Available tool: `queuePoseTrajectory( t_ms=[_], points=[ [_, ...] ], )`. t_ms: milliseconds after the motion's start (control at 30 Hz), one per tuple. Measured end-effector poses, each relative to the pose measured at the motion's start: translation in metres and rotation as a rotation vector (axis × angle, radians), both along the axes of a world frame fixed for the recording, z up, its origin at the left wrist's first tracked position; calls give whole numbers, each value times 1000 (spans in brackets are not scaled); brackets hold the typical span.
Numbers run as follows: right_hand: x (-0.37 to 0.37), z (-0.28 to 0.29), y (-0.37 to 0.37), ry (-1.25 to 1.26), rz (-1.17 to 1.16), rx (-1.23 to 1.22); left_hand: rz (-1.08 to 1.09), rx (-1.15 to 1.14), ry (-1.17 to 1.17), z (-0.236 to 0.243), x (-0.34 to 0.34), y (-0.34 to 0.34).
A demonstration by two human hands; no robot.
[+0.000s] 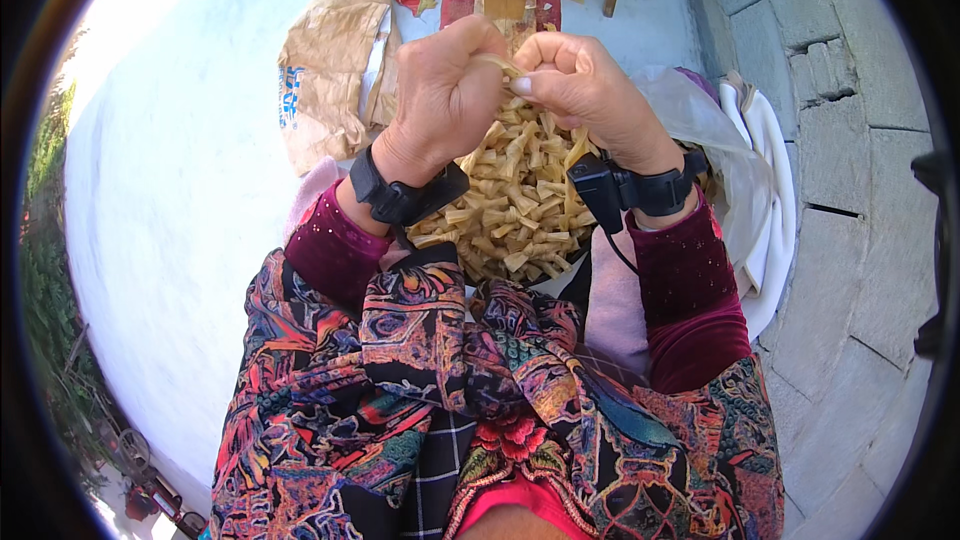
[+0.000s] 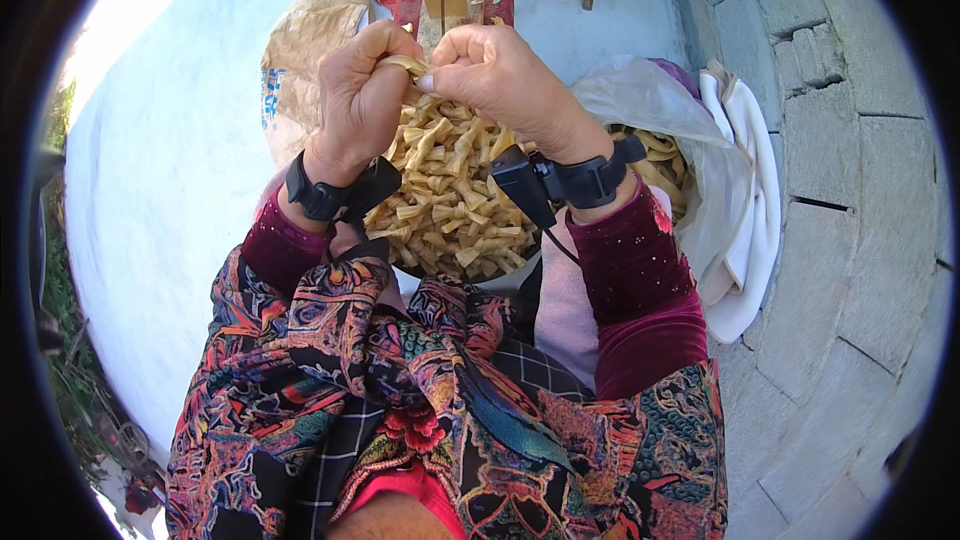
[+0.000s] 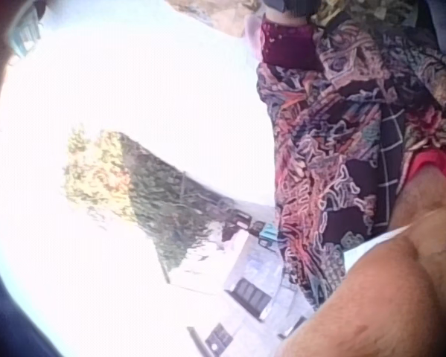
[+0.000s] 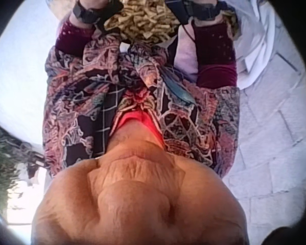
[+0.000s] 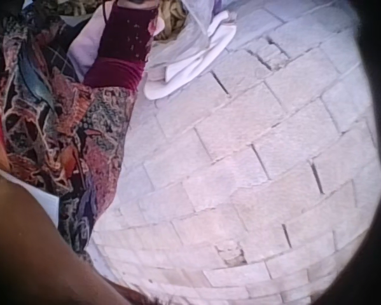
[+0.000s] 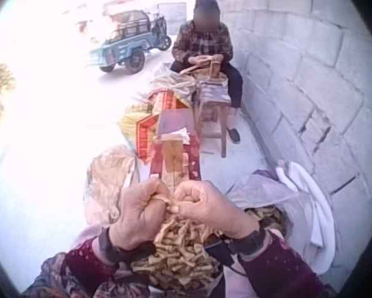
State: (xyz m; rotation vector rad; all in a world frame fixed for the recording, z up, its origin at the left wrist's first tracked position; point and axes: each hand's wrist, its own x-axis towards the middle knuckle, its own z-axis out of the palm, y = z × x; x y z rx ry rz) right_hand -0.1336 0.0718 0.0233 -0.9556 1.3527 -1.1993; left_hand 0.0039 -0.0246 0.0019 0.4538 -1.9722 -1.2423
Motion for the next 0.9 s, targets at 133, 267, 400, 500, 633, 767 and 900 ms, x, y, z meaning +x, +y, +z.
queuePoseTrajectory(
  t_ms=[133, 267, 400, 500, 633, 767, 900],
  points=[
    [4, 4, 4, 129, -32, -127, -32, 294, -126, 5, 0, -8],
    [-1, -1, 9, -100, 16, -119, -153, 386, -299, 12, 3, -18],
    [-12, -13, 9, -484, 137, -112, -179, 304, -329, 14, 4, -15],
    [-20, -20, 8, -701, 233, -146, -147, 123, -327, 15, 3, -11],
    [-25, -21, 9, -696, 212, -130, -124, -136, -315, 20, 7, -7],
    [-20, -16, 9, -534, 89, -74, -303, -197, -306, 27, 12, -10],
    [-15, -7, 8, -468, 93, -95, -336, -51, -348, 28, 11, -17]
  ],
)
